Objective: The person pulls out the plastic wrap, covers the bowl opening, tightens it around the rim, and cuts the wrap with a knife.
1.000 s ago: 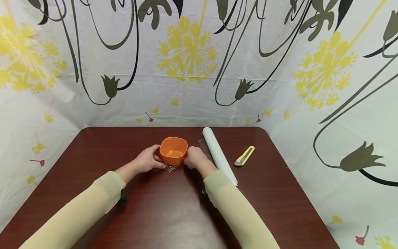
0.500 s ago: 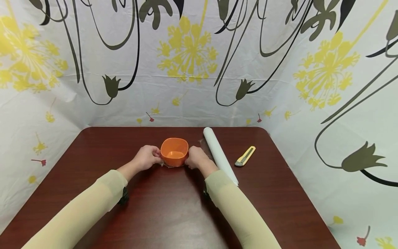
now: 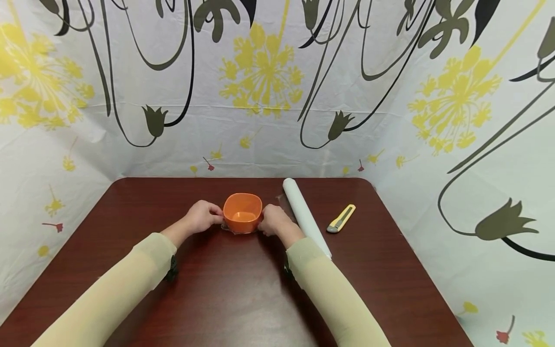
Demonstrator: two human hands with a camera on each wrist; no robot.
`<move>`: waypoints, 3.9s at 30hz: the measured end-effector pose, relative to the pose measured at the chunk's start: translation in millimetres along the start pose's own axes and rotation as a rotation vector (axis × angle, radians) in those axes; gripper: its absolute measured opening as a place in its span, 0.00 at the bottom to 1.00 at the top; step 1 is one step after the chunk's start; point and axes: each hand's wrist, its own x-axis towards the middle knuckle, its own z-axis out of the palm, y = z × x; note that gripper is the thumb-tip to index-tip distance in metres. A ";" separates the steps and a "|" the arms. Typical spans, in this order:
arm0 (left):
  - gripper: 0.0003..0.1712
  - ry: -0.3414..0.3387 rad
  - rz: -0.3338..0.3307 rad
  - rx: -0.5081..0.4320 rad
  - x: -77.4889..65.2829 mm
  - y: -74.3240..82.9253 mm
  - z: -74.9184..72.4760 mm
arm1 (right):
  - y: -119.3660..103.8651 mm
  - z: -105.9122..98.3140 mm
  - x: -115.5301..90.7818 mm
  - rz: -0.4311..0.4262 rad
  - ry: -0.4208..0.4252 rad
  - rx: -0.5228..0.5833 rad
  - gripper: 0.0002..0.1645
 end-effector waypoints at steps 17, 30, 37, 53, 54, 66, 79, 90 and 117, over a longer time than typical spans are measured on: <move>0.24 -0.203 -0.306 -0.798 0.3 -0.7 -5.5 | 2.0 -0.9 0.6 -0.017 0.004 -0.010 0.11; 0.32 -0.137 -0.232 -0.545 6.9 6.2 5.0 | 5.3 0.2 8.4 -0.008 -0.018 -0.062 0.11; 0.32 -0.126 -0.110 -0.325 11.4 1.9 8.6 | 25.9 11.0 33.4 -0.048 -0.030 -0.076 0.08; 0.30 -0.092 -0.017 -0.224 12.8 4.4 12.3 | 11.3 -0.3 9.1 -0.019 -0.016 0.259 0.31; 0.29 -0.086 -0.015 -0.214 12.4 5.4 12.9 | 10.9 -0.7 9.5 -0.022 -0.006 0.228 0.28; 0.21 -0.020 -0.035 -0.124 12.3 7.5 20.2 | 5.5 -4.5 16.3 -0.069 0.113 -0.187 0.06; 0.15 0.126 -0.064 0.072 11.9 14.2 29.9 | 16.9 -2.1 26.9 -0.103 0.114 -0.204 0.03; 0.18 0.057 -0.072 0.203 38.8 -5.8 46.5 | 6.5 -2.9 17.5 -0.045 0.116 -0.266 0.06; 0.22 -0.005 -0.022 0.196 17.9 8.2 30.5 | 18.5 -5.0 0.8 -0.002 0.034 -0.046 0.13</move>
